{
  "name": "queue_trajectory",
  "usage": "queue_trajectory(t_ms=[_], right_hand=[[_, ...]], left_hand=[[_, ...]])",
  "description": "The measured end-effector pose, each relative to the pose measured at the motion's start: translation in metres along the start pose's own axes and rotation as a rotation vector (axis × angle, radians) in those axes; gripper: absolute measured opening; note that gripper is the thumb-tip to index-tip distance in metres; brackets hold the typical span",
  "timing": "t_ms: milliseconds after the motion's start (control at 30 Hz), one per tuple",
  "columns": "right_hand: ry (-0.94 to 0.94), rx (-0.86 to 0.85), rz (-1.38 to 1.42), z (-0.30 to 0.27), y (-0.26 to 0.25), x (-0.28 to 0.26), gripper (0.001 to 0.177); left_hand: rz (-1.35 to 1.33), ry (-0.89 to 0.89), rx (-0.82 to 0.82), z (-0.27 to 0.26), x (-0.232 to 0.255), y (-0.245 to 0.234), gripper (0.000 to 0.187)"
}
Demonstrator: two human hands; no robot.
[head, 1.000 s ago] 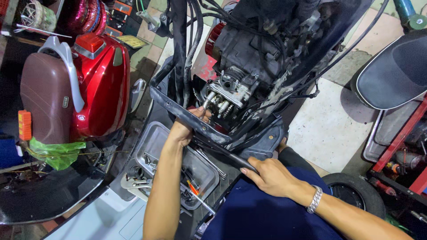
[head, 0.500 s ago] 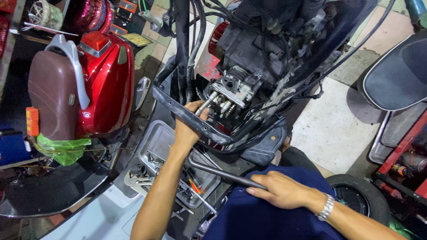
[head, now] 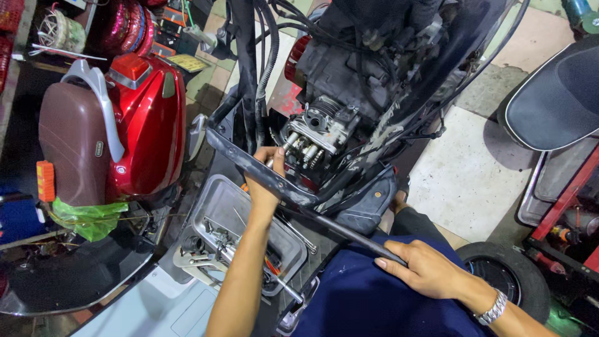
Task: The person repairs a motorcycle engine by using tools to adjust components inside the open engine block and handling metal parts from a tray.
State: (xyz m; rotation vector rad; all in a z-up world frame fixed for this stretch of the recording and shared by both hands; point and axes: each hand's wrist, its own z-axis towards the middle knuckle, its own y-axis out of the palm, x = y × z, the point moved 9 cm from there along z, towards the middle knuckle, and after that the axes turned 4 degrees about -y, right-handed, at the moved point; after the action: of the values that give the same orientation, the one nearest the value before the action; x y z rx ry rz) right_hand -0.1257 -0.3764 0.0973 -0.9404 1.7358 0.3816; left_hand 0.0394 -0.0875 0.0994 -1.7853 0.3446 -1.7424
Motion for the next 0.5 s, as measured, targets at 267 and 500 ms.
queue_trajectory(t_ms=[267,500], right_hand=[[-0.024,-0.012,-0.007,0.005,0.002,-0.007,0.037],[-0.027,-0.005,-0.056,0.018,0.001,-0.024,0.035]], left_hand=[[-0.778,-0.98,-0.898,-0.005,-0.061,0.056,0.036],[0.163,-0.093,-0.629,0.031,-0.052,0.041,0.046]])
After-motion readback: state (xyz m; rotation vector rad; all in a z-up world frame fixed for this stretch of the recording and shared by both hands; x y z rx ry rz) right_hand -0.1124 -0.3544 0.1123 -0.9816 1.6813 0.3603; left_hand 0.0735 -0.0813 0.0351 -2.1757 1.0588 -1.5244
